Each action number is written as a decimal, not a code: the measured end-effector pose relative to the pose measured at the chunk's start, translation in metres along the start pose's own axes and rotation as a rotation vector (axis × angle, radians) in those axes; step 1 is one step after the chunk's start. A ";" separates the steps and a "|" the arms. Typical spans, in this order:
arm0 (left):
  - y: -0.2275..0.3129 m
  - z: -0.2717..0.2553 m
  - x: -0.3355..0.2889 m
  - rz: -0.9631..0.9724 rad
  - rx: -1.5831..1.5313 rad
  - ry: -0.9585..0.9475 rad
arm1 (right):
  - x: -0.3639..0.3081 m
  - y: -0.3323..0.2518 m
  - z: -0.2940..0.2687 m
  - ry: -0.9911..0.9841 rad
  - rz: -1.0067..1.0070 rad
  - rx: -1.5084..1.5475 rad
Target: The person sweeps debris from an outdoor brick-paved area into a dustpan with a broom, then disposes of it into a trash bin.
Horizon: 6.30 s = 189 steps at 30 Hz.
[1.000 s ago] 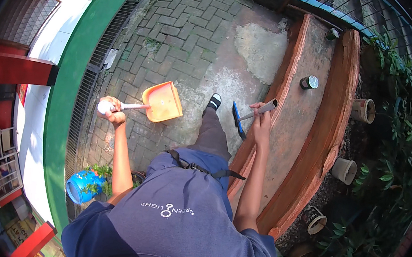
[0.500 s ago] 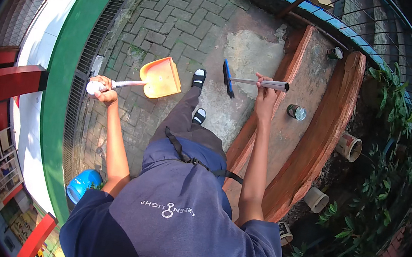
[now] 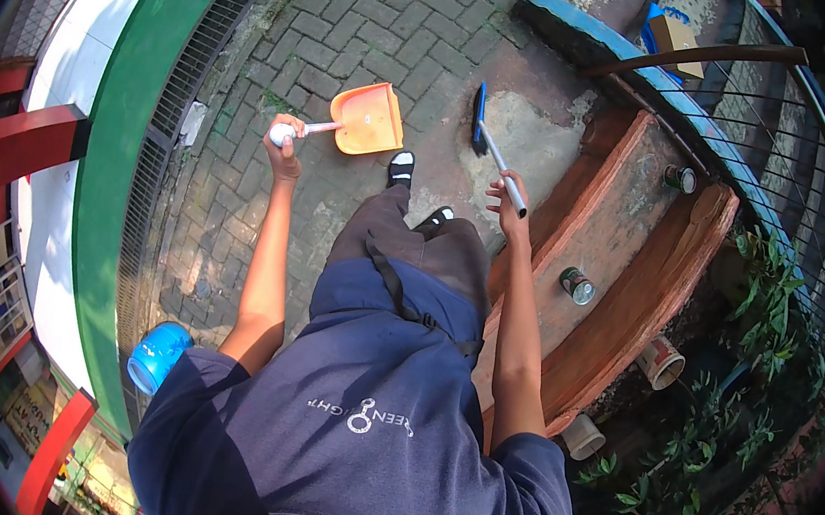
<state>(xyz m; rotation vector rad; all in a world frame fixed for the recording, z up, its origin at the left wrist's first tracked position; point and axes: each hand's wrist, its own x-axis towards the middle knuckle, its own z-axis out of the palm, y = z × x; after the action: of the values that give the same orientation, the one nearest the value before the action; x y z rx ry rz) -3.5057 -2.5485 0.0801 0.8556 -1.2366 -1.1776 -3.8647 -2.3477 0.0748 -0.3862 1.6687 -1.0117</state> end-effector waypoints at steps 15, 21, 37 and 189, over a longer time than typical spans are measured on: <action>-0.061 -0.017 0.003 -0.104 0.252 0.055 | 0.043 -0.003 -0.002 -0.098 0.627 -0.126; -0.064 -0.023 -0.013 -0.113 0.217 0.116 | 0.042 0.005 0.083 -0.254 0.522 -0.319; -0.051 -0.010 0.002 -0.041 0.098 0.149 | -0.062 -0.079 0.047 -0.410 0.494 -0.380; -0.052 0.009 -0.032 -0.241 0.045 -0.036 | 0.009 0.061 -0.002 0.052 0.352 -0.249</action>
<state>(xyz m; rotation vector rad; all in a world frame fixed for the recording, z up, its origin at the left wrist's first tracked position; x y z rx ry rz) -3.5228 -2.5284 0.0248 1.0433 -1.2174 -1.3657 -3.8552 -2.3173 0.0219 -0.2165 1.8371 -0.5605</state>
